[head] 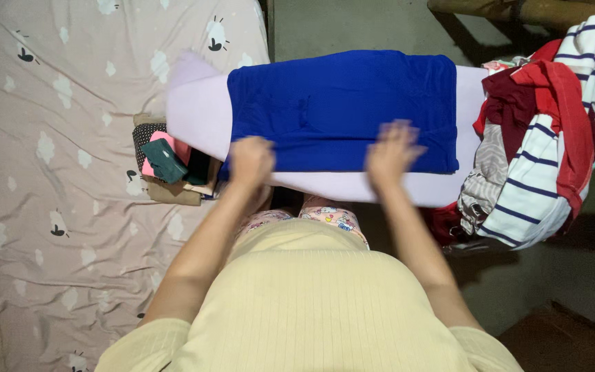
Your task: The person folds items of clothing including a green garment, a blue shirt, a red and white shirt, and a striped shirt on an ironing board.
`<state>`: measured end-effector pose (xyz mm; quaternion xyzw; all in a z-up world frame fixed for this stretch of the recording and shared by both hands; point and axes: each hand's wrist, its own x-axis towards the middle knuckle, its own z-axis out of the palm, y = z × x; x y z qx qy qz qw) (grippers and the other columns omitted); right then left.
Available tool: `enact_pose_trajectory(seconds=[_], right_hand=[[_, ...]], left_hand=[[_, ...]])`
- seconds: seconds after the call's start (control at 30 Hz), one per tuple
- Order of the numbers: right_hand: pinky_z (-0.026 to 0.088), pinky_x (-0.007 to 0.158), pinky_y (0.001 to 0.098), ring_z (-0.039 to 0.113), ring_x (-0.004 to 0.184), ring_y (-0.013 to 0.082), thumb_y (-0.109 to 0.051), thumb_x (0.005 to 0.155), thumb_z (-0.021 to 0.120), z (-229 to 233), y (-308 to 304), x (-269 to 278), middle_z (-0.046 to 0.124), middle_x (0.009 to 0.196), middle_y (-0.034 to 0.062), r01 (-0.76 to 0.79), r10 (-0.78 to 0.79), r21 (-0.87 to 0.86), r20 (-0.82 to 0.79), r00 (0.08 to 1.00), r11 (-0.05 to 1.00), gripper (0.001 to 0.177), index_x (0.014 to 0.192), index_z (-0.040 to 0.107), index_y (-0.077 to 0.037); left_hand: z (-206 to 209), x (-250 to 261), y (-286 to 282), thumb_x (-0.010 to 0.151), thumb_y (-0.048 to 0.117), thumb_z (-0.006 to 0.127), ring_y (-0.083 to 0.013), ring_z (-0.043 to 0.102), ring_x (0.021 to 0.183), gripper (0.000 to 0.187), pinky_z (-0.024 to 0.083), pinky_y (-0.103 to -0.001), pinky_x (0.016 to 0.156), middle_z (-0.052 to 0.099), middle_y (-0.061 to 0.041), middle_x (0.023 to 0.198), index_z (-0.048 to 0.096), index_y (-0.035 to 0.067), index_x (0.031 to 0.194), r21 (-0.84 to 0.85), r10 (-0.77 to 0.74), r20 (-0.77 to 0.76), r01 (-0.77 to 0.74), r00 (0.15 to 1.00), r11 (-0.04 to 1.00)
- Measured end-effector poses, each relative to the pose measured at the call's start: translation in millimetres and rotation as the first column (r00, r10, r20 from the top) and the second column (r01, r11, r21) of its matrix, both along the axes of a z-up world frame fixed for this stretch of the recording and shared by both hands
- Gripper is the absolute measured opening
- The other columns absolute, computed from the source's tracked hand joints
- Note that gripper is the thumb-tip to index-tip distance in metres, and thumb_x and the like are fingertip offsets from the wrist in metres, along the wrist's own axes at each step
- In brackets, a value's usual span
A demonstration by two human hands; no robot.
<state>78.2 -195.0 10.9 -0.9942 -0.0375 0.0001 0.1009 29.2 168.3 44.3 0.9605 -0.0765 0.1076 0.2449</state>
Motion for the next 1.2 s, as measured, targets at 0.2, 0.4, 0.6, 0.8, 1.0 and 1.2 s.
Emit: enact_pose_trajectory(seconds=[0.2,0.4,0.6,0.8,1.0,1.2], right_hand=[[0.005,0.117,0.0741,0.016,0.156,0.0387,-0.037,0.102,0.045,9.8,112.1,-18.0,0.020,0.170,0.0169,-0.342,0.355,0.106,-0.136,0.925,0.934,0.066,0.159,0.034,-0.006],[0.007,0.119,0.0714,0.020,0.155,0.0372,-0.036,0.101,0.045,33.1,73.0,-12.7,0.025,0.169,0.0108,-0.286,0.288,0.039,-0.207,0.935,0.957,0.063,0.159,0.036,-0.013],[0.003,0.120,0.0675,0.016,0.156,0.0365,-0.034,0.102,0.037,32.5,7.8,0.7,0.021,0.170,0.0118,-0.172,0.162,-0.025,-0.232,0.959,0.985,0.062,0.160,0.033,-0.012],[0.001,0.121,0.0667,0.012,0.158,0.0348,-0.034,0.102,0.038,20.6,-63.5,12.6,0.018,0.172,0.0115,-0.071,0.064,-0.025,-0.226,0.972,0.997,0.065,0.162,0.030,-0.011],[0.000,0.121,0.0699,0.013,0.159,0.0331,-0.032,0.102,0.042,18.0,-112.5,23.0,0.015,0.173,0.0135,-0.023,0.012,-0.049,-0.205,0.979,0.999,0.066,0.163,0.030,-0.010],[-0.003,0.120,0.0710,0.004,0.160,0.0365,-0.034,0.103,0.043,18.3,-95.3,19.2,0.005,0.172,0.0219,0.262,-0.262,-0.024,-0.180,0.948,0.965,0.072,0.164,0.021,-0.002]], left_hand=[[-36.7,26.6,-80.3,0.091,0.031,0.063,-0.0304,0.040,0.148,0.061,0.036,-0.055,0.113,0.046,-0.009,0.158,0.054,0.009,0.147,0.216,-0.313,-0.138,0.337,0.940,0.916],[-33.4,24.4,-68.0,0.092,0.050,0.059,-0.0328,0.028,0.153,0.077,0.024,-0.054,0.121,0.030,-0.007,0.168,0.041,0.013,0.157,0.103,-0.315,-0.241,0.347,0.918,0.932],[-31.9,24.1,-68.0,0.092,0.050,0.059,-0.0334,0.028,0.153,0.077,0.024,-0.053,0.122,0.031,-0.008,0.168,0.041,0.013,0.157,0.118,-0.303,-0.243,0.338,0.922,0.934],[-30.7,21.2,-58.9,0.091,0.054,0.058,-0.0331,0.026,0.154,0.081,0.022,-0.053,0.123,0.027,-0.008,0.169,0.037,0.013,0.159,0.110,-0.265,-0.295,0.308,0.918,0.945],[-39.7,14.1,-21.0,0.092,0.055,0.055,-0.0313,0.023,0.154,0.084,0.017,-0.055,0.122,0.023,-0.010,0.169,0.032,0.012,0.160,0.217,-0.138,-0.332,0.218,0.933,0.952],[-47.7,-5.5,13.0,0.089,0.048,0.058,-0.0348,0.026,0.154,0.086,0.020,-0.059,0.122,0.024,-0.014,0.170,0.033,0.009,0.161,0.213,0.046,-0.274,0.014,0.961,0.977]])
